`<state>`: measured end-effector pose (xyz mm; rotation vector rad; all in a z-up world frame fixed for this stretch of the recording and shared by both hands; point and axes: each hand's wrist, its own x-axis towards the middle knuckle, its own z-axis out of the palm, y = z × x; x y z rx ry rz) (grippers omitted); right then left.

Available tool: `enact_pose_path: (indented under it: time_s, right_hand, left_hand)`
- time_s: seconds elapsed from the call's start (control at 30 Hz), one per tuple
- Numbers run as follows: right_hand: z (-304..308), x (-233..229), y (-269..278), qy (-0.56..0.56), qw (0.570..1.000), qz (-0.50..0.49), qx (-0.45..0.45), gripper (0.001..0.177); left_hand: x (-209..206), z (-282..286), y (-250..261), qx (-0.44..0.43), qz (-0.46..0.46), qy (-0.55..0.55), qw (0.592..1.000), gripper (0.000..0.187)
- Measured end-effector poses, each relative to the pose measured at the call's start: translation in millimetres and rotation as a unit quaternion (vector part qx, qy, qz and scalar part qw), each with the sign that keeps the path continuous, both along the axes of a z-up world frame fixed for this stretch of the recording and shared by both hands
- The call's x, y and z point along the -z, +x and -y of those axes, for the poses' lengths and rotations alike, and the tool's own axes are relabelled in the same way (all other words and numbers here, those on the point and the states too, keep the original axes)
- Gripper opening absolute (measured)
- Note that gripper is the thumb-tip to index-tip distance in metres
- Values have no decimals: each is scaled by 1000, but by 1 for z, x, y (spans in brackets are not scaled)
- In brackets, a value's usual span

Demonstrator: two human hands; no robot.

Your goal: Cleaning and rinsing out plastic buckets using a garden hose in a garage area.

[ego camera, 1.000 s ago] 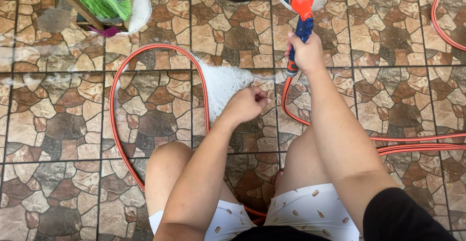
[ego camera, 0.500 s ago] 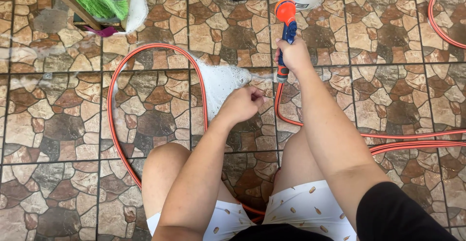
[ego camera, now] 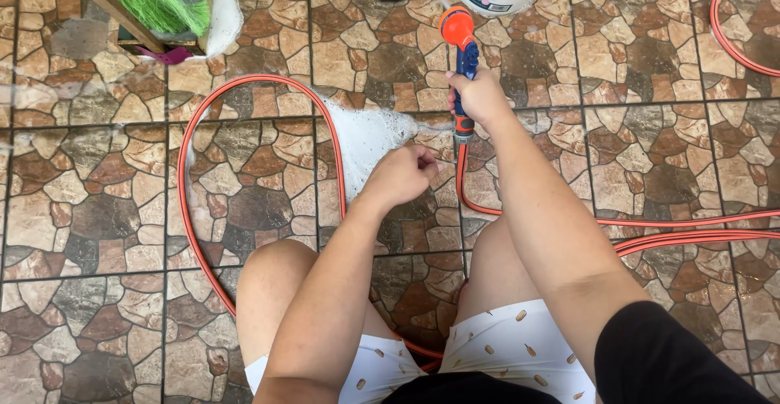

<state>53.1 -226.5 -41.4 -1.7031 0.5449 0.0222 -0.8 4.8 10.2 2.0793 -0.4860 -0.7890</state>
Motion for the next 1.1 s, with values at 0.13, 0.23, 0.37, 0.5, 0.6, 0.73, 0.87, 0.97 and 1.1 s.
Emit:
enact_pose_path:
  time_s: [0.13,0.23,0.37,0.5,0.6,0.73,0.87,0.97,1.1]
  right_hand:
    - [-3,-4,-3,20,1000,-10,0,19]
    - [-2,15,2,-25,998,-11,-52,31]
    - [-23,7,0,-36,998,14,-58,19]
    - [-35,3,-1,-121,989,7,-86,23]
    - [-36,-2,-1,-118,990,-11,-74,21]
    - [-6,27,5,18,997,-69,-16,19]
    - [31,32,0,44,997,-59,21,13]
    - [59,38,-3,148,985,-35,79,13]
    - [77,24,-11,223,969,-13,103,18]
  left_hand:
    - [2,1,0,-3,-1,-1,1000,27]
    - [-1,0,0,1,-10,9,1000,27]
    - [0,0,1,2,-10,10,1000,28]
    - [4,-2,1,3,9,8,1000,26]
    - [-1,-2,0,1,9,14,1000,26]
    - [-4,-3,-1,-9,-6,5,1000,27]
    - [4,-3,0,-6,0,6,1000,27]
    - [6,-2,0,3,4,9,1000,28]
    - [10,0,1,-1,4,14,1000,33]
